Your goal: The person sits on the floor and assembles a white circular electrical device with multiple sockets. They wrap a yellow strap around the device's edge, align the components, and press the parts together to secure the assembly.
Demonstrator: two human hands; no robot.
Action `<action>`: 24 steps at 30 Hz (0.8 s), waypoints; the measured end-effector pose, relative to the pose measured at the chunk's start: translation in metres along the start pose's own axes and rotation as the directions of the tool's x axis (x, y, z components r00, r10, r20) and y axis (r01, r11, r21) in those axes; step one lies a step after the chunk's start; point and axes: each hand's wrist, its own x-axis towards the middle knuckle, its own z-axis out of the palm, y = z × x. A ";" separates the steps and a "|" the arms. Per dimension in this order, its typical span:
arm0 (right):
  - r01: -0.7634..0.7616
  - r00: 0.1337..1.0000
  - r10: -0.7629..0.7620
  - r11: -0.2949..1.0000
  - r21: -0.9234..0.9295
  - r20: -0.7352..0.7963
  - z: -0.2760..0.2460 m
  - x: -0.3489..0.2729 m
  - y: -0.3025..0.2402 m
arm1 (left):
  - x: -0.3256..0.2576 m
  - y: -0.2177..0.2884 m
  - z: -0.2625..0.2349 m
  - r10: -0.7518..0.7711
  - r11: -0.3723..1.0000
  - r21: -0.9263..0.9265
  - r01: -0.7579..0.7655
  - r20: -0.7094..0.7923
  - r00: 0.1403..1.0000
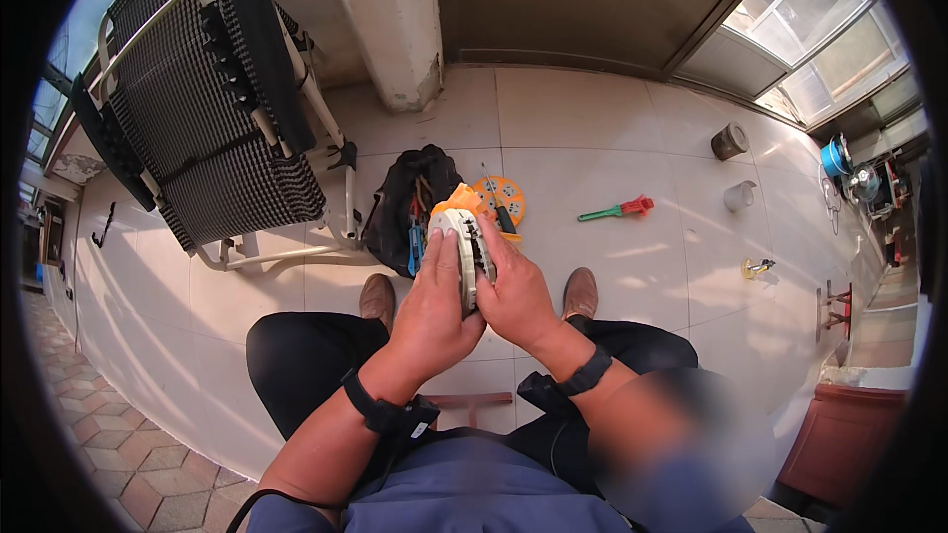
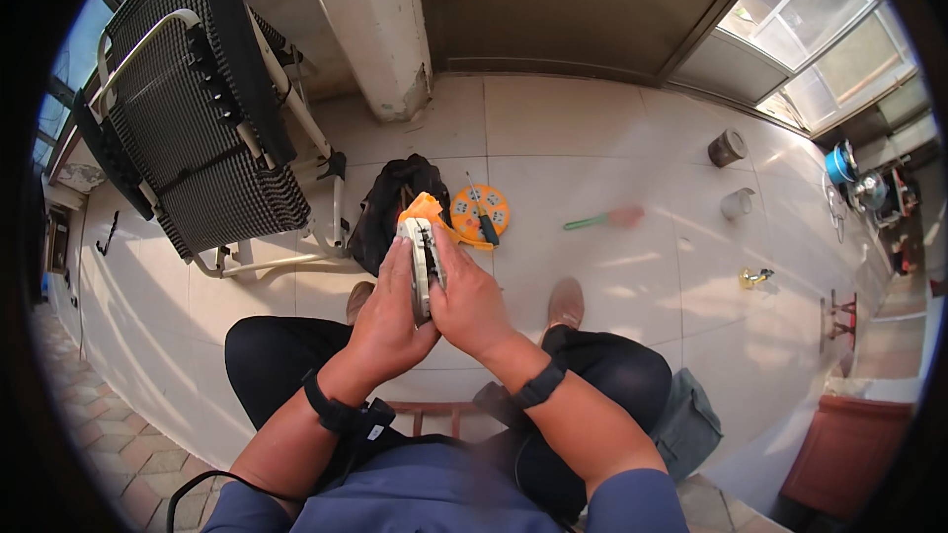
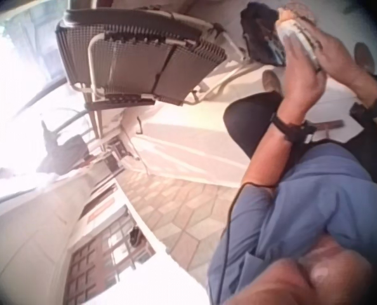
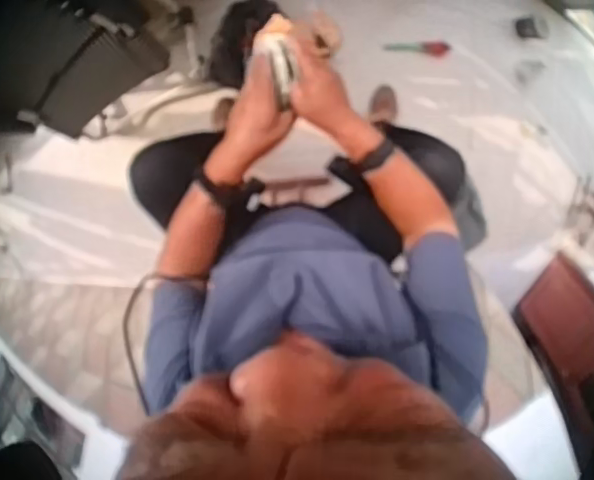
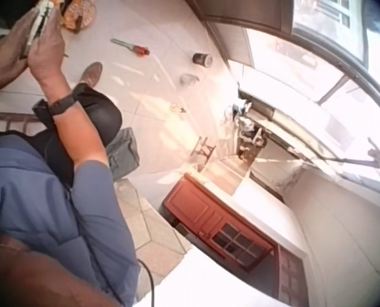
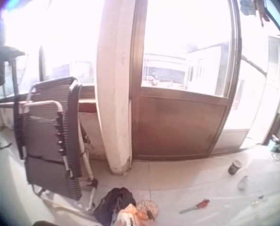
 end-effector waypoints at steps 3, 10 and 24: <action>0.019 1.000 -0.019 0.999 -0.038 0.007 -0.002 -0.002 0.001 | 0.001 -0.005 -0.002 0.036 0.999 -0.023 -0.035 0.033 0.999; 0.057 0.998 -0.058 0.996 -0.065 -0.019 0.000 0.000 0.001 | -0.002 0.000 0.006 0.054 0.990 0.134 -0.037 -0.128 0.990; -0.018 0.999 0.017 0.999 -0.034 -0.044 -0.002 0.004 0.003 | 0.003 -0.010 -0.020 0.003 0.992 0.124 0.007 -0.082 0.997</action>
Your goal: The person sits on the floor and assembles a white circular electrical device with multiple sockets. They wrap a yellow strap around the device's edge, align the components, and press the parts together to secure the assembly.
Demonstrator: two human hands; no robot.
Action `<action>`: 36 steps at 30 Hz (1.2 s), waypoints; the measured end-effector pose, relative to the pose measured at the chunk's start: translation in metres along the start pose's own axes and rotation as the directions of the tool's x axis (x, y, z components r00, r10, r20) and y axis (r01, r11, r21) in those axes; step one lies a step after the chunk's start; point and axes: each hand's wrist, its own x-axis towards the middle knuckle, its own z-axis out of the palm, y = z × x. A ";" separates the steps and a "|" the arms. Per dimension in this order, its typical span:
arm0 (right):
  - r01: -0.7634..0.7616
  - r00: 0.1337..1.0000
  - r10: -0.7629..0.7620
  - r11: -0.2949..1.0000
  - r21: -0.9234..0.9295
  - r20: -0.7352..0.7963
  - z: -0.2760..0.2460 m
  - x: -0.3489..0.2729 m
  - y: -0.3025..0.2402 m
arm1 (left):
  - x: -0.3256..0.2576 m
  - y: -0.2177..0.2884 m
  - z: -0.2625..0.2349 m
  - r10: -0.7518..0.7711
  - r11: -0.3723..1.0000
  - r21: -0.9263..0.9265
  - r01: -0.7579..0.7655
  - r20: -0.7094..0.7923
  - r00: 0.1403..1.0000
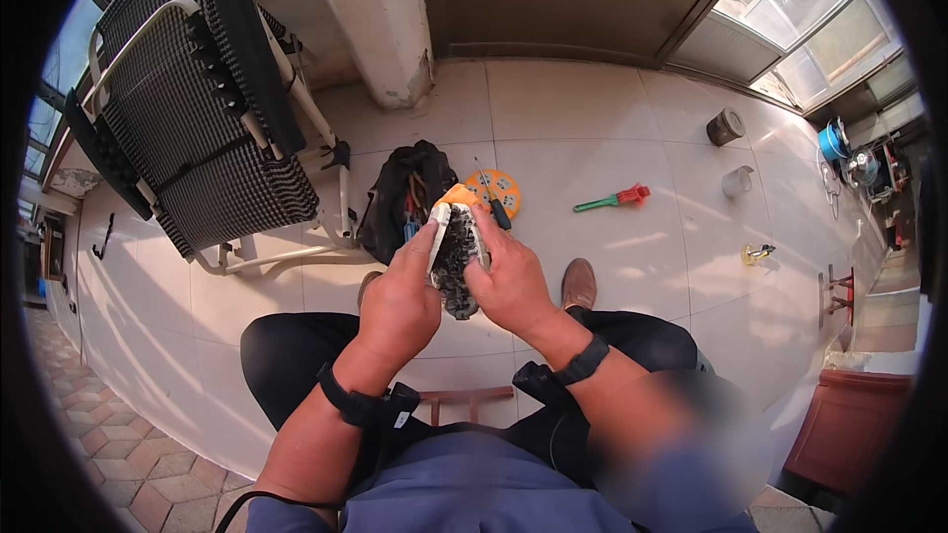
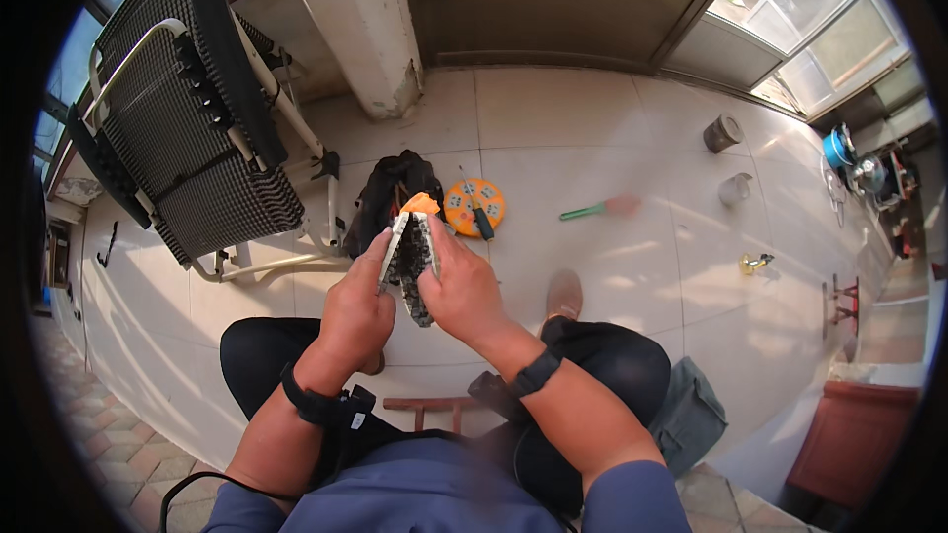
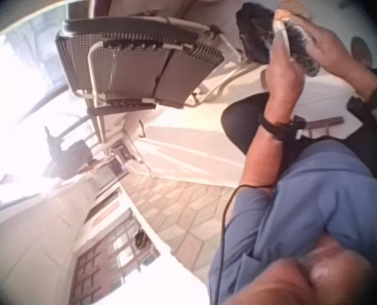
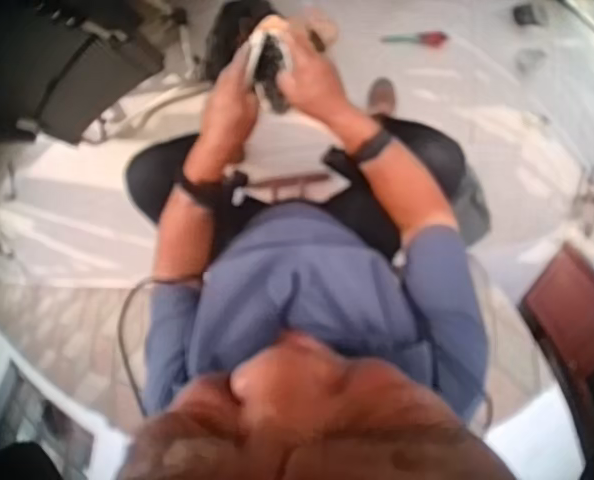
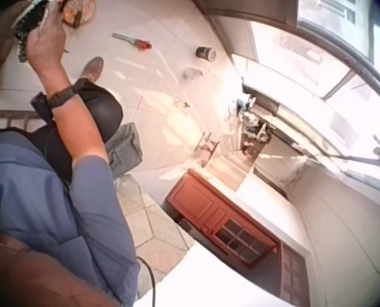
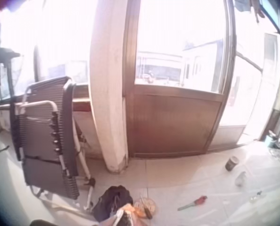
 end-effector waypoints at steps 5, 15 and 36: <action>-0.046 0.999 0.046 0.999 0.025 0.010 -0.001 0.000 0.001 | 0.005 0.001 -0.015 -0.078 0.994 -0.069 0.083 0.076 0.994; -0.152 0.987 0.143 0.978 0.142 0.069 -0.006 0.002 0.000 | 0.015 -0.007 -0.037 -0.062 0.993 -0.093 0.077 0.159 0.985; -0.264 0.964 0.248 0.903 0.338 0.091 0.001 0.001 0.015 | 0.038 -0.038 -0.064 -0.199 0.937 -0.205 0.283 0.351 0.915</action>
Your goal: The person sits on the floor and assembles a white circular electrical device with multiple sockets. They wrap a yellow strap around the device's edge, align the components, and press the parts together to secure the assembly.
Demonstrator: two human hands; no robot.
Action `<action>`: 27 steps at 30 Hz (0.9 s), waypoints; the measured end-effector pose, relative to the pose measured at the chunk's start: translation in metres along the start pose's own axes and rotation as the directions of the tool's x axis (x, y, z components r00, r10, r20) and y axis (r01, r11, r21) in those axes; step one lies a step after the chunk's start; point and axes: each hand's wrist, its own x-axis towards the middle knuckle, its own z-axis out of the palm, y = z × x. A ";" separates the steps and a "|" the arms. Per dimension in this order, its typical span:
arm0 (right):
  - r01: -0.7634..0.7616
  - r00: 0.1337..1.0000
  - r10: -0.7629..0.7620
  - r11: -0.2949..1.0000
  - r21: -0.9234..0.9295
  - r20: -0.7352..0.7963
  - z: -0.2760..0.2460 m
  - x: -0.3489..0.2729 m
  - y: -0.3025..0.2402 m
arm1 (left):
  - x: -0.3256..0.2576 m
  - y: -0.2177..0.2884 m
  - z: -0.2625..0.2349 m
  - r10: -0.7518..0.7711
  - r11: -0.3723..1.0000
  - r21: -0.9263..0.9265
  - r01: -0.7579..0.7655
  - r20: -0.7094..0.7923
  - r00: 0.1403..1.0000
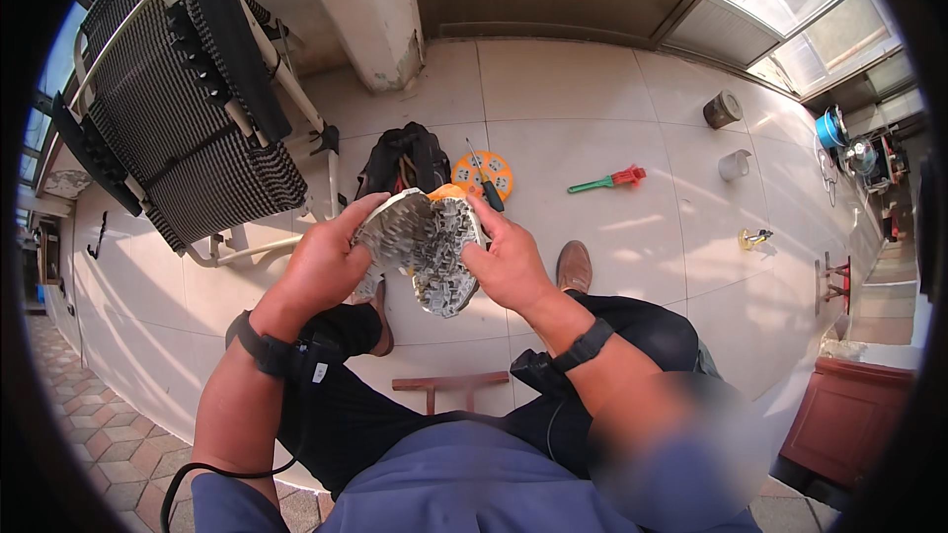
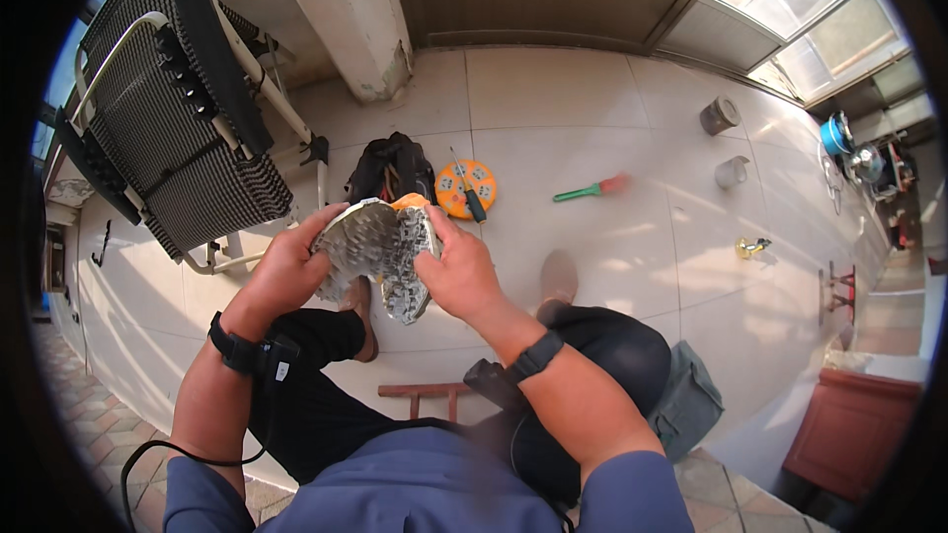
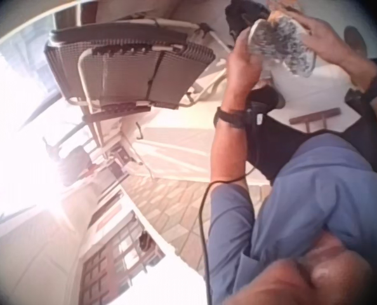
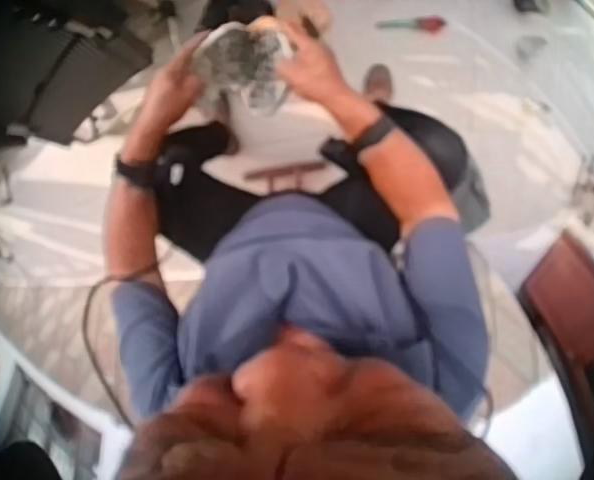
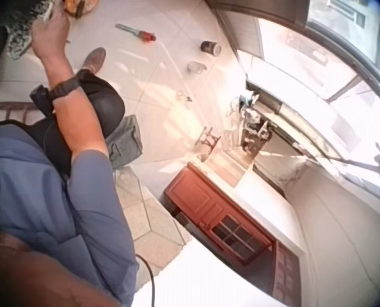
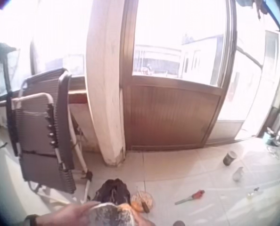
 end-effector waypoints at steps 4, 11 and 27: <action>-0.027 0.999 0.025 0.997 0.078 0.034 0.000 0.001 0.005 | 0.003 -0.007 -0.006 -0.018 0.991 -0.129 0.021 0.029 0.999; -0.101 0.994 0.093 0.986 0.136 0.060 -0.002 0.001 0.015 | 0.009 -0.024 -0.009 -0.023 0.972 -0.232 0.042 0.084 0.996; -0.133 0.989 0.116 0.969 0.209 0.090 -0.003 0.002 0.023 | 0.009 -0.024 -0.011 0.003 0.964 -0.266 0.008 0.043 0.999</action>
